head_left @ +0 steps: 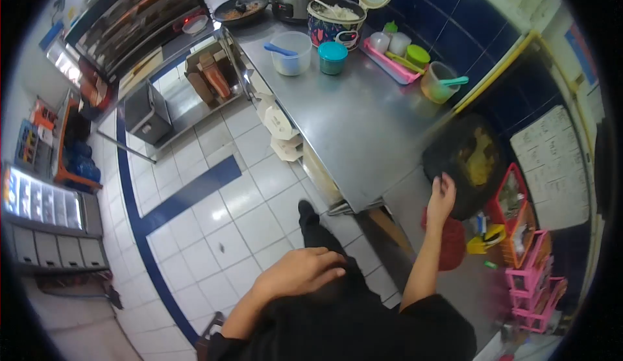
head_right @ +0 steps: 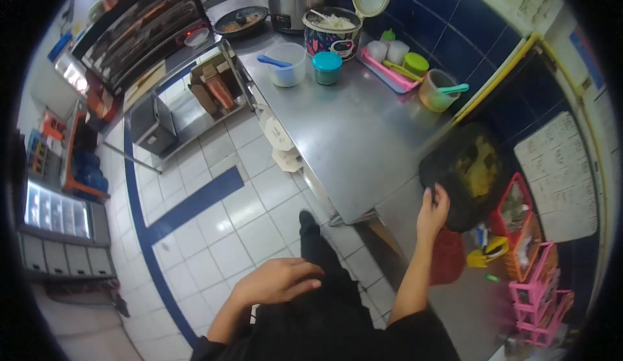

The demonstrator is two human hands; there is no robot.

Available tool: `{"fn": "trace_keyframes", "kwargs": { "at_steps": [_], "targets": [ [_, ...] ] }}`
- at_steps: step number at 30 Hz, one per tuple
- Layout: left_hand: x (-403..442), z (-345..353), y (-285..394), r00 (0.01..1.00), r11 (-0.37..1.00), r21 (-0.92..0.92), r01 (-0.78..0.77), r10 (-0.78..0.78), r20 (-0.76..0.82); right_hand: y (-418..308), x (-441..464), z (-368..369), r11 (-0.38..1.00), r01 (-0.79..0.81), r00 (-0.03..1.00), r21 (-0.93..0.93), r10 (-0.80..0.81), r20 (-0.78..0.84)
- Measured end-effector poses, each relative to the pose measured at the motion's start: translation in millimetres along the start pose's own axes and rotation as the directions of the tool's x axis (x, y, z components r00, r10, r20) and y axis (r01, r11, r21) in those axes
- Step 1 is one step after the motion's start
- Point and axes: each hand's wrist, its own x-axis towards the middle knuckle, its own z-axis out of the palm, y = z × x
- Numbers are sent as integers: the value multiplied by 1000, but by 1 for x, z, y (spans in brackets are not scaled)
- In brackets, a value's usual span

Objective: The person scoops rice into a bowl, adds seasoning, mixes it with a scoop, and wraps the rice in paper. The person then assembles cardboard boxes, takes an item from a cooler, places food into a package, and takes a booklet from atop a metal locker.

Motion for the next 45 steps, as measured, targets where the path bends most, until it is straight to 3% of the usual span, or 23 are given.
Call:
{"fn": "trace_keyframes", "kwargs": {
  "at_steps": [1,2,3,5,7,9,11,13,14,16,17,18,19,21,22,24,25,26,32,33,35,40,45],
  "targets": [
    [-1,-16,-22,993,993,-68,94,-99,-66,-16,20,30,994,47,999,94,-49,19],
    [0,-36,-44,972,974,-135,183,-200,-124,-52,38,58,998,52,998,23,-52,33],
    [5,-61,-65,927,905,-274,326,-363,-94,-62,62,90,992,80,996,96,-82,22],
    [-1,-83,-152,810,820,-354,450,-541,-224,-79,119,147,996,86,995,31,-88,52],
    [-19,-95,-255,558,656,-559,507,-744,-368,-97,180,199,983,138,990,-118,-133,47],
    [-57,-100,-334,164,424,-713,559,-899,-406,-82,246,247,982,175,984,-76,-174,27],
    [-140,-75,-410,-113,188,-832,521,-952,-286,-68,318,294,987,156,985,49,-159,62],
    [-183,-66,-407,-288,-47,-893,449,-953,-94,-92,377,336,989,87,994,-121,-77,80],
    [-203,-59,-400,-326,-64,-917,394,-942,-74,-87,410,351,929,243,968,-279,-213,134],
    [-244,-21,-411,-405,-234,-912,336,-910,84,-89,442,407,886,335,936,-321,-275,218],
    [-266,26,-431,-409,-149,-901,407,-912,-34,-85,440,444,883,364,918,-297,-286,274],
    [-264,24,-408,-356,-176,-718,674,-929,-106,-76,429,479,875,398,894,-274,-303,330],
    [-266,42,-411,-231,-57,-521,852,-933,-276,-74,414,523,867,428,871,-256,-319,375],
    [-216,14,-378,-461,-199,-693,693,-861,-214,-84,361,606,843,490,809,-220,-347,474],
    [-198,1,-374,-491,-243,-748,618,-862,-125,-99,332,644,823,530,767,-203,-364,528],
    [-161,-3,-384,-534,-137,-713,688,-761,-369,-117,277,697,790,596,674,-140,-398,623],
    [-132,-33,-360,-543,-117,-818,564,-798,-260,-121,254,710,781,615,632,-110,-404,662],
    [-112,-43,-359,-557,-131,-808,575,-786,-269,-128,230,720,768,635,592,-83,-415,691],
    [-24,-125,-357,-332,222,-877,426,-863,-380,-143,186,743,747,661,502,-75,-366,784],
    [-15,-135,-361,-327,225,-875,429,-864,-382,-144,182,745,743,664,497,-78,-361,789],
    [-9,-170,-359,-161,351,-746,566,-840,-518,-144,176,747,750,656,502,-83,-352,790],
    [-5,-241,-342,-124,416,-689,594,-798,-589,-143,179,745,764,636,538,-109,-337,772],
    [14,-267,-347,-25,560,-705,436,-775,-631,-143,187,740,762,633,563,-134,-335,756]
  ]
}}
